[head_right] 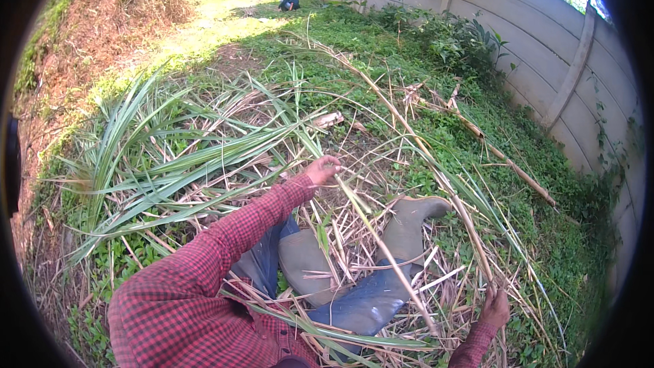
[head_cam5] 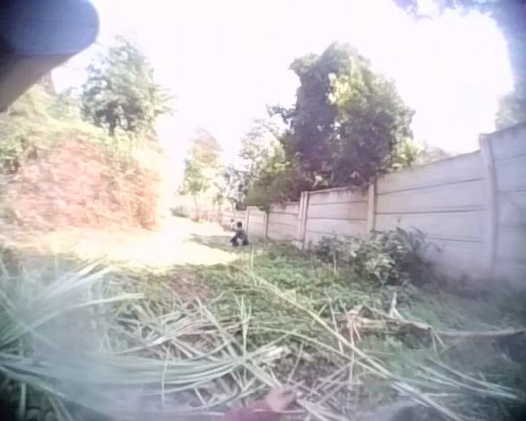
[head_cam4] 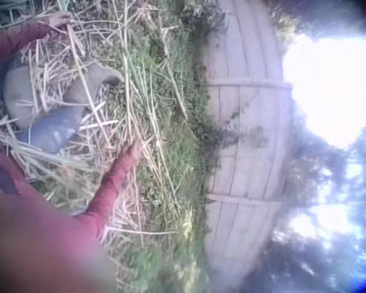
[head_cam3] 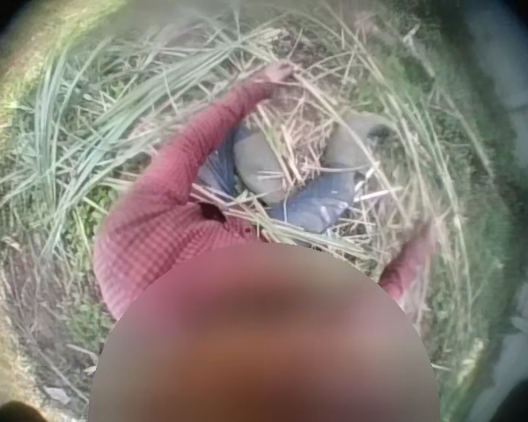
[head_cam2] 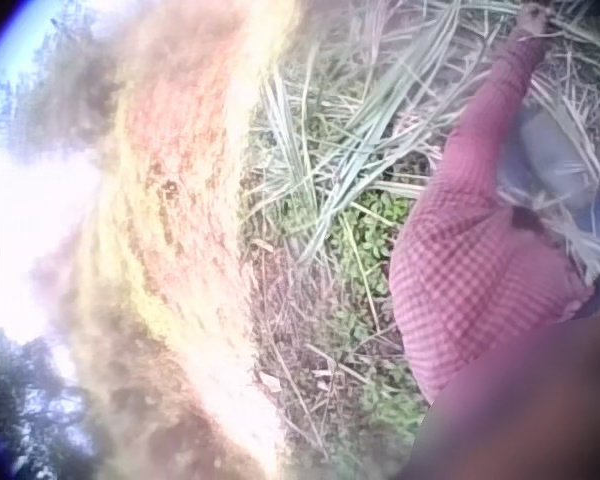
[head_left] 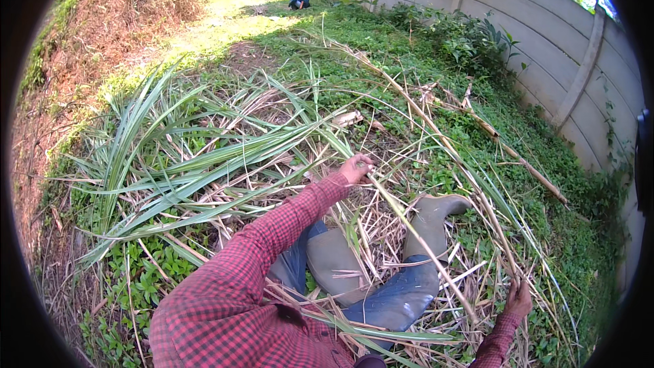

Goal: The person sits on the ground and uses a machete to cut long grass stalks into smaller pieces. They gather the stalks with their left hand and repeatedly strike them with the machete in their right hand, creating a pile of cut grass.

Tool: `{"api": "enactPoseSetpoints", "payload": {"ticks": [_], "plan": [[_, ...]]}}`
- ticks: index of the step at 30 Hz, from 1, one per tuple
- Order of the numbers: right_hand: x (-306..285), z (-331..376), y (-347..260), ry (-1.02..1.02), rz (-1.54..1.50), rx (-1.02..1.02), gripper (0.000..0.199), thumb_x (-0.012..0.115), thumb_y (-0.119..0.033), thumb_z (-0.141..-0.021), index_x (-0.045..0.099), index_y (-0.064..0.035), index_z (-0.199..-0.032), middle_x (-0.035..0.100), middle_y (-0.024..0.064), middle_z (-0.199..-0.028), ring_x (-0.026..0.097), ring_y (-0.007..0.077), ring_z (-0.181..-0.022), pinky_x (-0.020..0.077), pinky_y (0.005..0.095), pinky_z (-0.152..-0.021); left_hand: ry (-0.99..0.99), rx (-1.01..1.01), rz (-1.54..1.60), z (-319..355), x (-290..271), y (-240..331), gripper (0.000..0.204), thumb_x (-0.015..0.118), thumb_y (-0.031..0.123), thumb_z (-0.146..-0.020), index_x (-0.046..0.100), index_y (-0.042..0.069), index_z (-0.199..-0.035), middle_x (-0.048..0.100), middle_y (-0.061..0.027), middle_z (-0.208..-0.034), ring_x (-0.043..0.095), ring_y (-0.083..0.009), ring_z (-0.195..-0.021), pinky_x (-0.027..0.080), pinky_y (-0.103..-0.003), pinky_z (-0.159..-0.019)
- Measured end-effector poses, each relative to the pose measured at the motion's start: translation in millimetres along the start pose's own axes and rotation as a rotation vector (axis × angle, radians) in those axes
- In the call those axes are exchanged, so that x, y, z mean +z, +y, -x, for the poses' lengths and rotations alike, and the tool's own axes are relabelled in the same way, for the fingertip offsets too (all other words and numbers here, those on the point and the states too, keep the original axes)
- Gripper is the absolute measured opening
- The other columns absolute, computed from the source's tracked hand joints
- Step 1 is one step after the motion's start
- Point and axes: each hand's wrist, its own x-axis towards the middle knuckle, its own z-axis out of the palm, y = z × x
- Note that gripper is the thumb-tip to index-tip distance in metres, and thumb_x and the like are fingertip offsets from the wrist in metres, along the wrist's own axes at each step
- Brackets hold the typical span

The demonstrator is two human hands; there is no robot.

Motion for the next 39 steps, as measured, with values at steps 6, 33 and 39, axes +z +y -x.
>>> {"api": "enactPoseSetpoints", "payload": {"ticks": [6,33,39], "plan": [[0.9,-3.8,13.5,-0.003,-0.023,0.094,0.026,0.058,-0.034,-0.085,0.056,-0.0075,-0.084,0.057,0.0142,-0.065,0.054,0.0328,-0.055,0.0408,0.0412,-0.049,0.326,0.163,0.109,101.7,-48.4,-70.7,0.072,0.039,-0.008,-0.085,0.008,0.020,-0.143,0.048,-0.0157,-0.119,0.059,-0.0148,-0.084,0.053,-0.026,-0.068],[-90.3,54.9,-58.9,-0.103,-0.227,-0.130,0.046,0.055,-0.055,-0.079,0.052,-0.0111,-0.066,0.054,0.0048,-0.056,0.055,0.0263,-0.049,0.0418,0.0381,-0.042,-0.291,0.421,0.083,16.8,142.1,31.2,0.045,0.046,0.009,-0.090,0.026,0.002,-0.130,0.058,-0.0197,-0.104,0.057,-0.0226,-0.089,0.048,-0.030,-0.082],[-76.5,74.2,-57.9,-0.101,-0.156,-0.116,0.037,0.058,-0.046,-0.080,0.051,-0.0107,-0.071,0.052,0.0039,-0.059,0.056,0.0251,-0.053,0.0427,0.0370,-0.044,-0.371,0.364,0.160,9.4,154.6,33.7,0.040,0.047,0.012,-0.090,0.032,-0.002,-0.125,0.056,-0.0215,-0.107,0.056,-0.0247,-0.094,0.047,-0.031,-0.086]]}}
